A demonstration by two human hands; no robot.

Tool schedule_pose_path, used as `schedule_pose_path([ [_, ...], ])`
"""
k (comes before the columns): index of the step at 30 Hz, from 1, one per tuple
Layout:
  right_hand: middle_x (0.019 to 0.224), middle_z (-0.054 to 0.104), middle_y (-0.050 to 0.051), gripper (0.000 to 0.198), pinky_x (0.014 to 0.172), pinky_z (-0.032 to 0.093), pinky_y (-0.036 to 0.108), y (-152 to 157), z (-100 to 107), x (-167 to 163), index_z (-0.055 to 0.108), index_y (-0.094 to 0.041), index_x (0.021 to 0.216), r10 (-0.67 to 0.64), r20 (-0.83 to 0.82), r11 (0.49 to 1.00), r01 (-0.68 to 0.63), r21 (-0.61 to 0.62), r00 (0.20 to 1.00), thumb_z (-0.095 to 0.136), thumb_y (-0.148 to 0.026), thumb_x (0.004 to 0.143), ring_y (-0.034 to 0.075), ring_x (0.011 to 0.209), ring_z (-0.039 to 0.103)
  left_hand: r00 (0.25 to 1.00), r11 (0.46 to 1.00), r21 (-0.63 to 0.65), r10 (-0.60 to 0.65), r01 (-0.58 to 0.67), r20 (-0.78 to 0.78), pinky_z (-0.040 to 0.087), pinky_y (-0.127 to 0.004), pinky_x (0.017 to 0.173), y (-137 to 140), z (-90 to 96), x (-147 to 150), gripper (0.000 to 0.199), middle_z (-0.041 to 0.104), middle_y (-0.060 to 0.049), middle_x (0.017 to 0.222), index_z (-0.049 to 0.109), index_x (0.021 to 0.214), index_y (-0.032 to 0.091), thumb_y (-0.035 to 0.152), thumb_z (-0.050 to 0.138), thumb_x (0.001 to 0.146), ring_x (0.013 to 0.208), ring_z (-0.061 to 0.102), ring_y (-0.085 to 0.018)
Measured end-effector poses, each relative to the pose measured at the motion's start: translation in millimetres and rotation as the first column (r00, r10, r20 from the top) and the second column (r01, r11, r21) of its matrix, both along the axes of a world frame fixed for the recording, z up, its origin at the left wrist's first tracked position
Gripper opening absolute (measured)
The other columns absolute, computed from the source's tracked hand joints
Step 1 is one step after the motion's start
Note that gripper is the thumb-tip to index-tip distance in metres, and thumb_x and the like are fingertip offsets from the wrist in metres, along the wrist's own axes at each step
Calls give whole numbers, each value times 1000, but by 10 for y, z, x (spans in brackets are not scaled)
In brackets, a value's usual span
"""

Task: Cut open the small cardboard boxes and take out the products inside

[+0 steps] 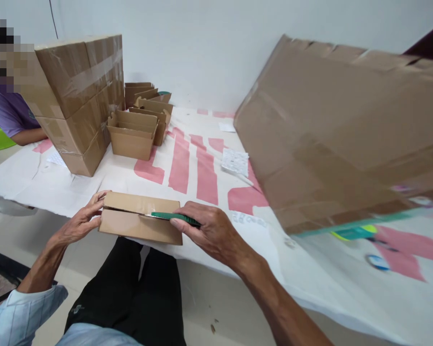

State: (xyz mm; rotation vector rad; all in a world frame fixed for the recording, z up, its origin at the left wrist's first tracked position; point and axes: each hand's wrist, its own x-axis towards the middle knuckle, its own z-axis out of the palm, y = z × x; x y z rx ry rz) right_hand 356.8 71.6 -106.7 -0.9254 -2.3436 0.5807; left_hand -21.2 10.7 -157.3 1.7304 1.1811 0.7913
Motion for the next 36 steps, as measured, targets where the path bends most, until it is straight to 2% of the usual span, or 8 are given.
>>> schedule_pose_path([
  [8, 82, 74, 4, 32, 63, 48, 28, 44, 103, 12, 80, -21, 103, 15, 145, 987, -38, 154, 989, 54, -38, 110, 16, 67, 65, 1000, 1000, 23, -1, 1, -8, 42, -48, 127, 12, -40, -7, 59, 19, -5, 182, 47, 165, 38, 45, 55, 107, 169, 17, -34],
  [12, 83, 73, 5, 39, 59, 43, 29, 41, 180, -18, 79, -22, 101, -32, 291, 957, -54, 284, 956, 48, -43, 112, 16, 66, 65, 1000, 1000, 21, 6, -5, -28, 43, -48, 127, 18, -15, 5, 57, 22, -6, 181, 50, 163, 39, 48, 55, 107, 168, 19, -35],
  [18, 79, 70, 6, 47, 54, 34, 31, 85, 243, 42, 76, -21, 92, -86, 449, 932, -88, 353, 889, 42, -47, 114, 16, 60, 60, 998, 1000, 22, 20, -19, -53, 43, -48, 127, 60, -7, -3, 58, 23, -7, 180, 48, 164, 38, 50, 55, 108, 168, 20, -35],
  [22, 78, 71, 5, 47, 56, 40, 31, 87, 288, 328, 77, -22, 89, -101, 394, 947, -33, 319, 914, 46, -50, 112, 17, 61, 61, 998, 1000, 24, 6, -5, -54, 41, -50, 128, 113, -26, -28, 64, 23, -6, 178, 36, 169, 41, 45, 54, 108, 165, 25, -34],
  [25, 83, 74, 5, 38, 64, 49, 32, 33, 255, 554, 77, -24, 95, -116, 187, 973, 73, 221, 976, 51, -49, 109, 19, 67, 66, 998, 999, 25, -19, 21, -53, 41, -51, 128, 163, -35, -26, 65, 25, -6, 177, 36, 169, 42, 46, 54, 107, 164, 27, -34],
  [29, 90, 74, 6, 32, 70, 54, 34, -8, -213, 695, 72, -24, 105, -328, -55, 934, 333, 131, 943, 53, -49, 107, 23, 78, 69, 999, 999, 18, -30, 31, -42, 41, -52, 127, 219, -24, -10, 66, 30, -7, 173, 38, 169, 40, 45, 56, 106, 161, 31, -34],
  [34, 90, 72, 7, 38, 69, 55, 36, 3, -1307, 693, 68, -22, 100, -525, -28, 844, 525, 112, 850, 53, -58, 104, 25, 80, 69, 999, 999, -19, -35, 35, -7, 44, -48, 124, 232, 10, -15, 64, 31, -6, 172, 41, 168, 39, 42, 57, 106, 163, 26, -33],
  [36, 87, 71, 8, 43, 71, 57, 39, 6, -1601, 692, 68, -22, 97, -549, 0, 831, 546, 110, 836, 52, -61, 103, 27, 80, 69, 999, 999, -29, -33, 33, 5, 46, -47, 123, 229, 23, -19, 64, 31, -7, 172, 42, 167, 39, 45, 58, 105, 163, 25, -34],
])
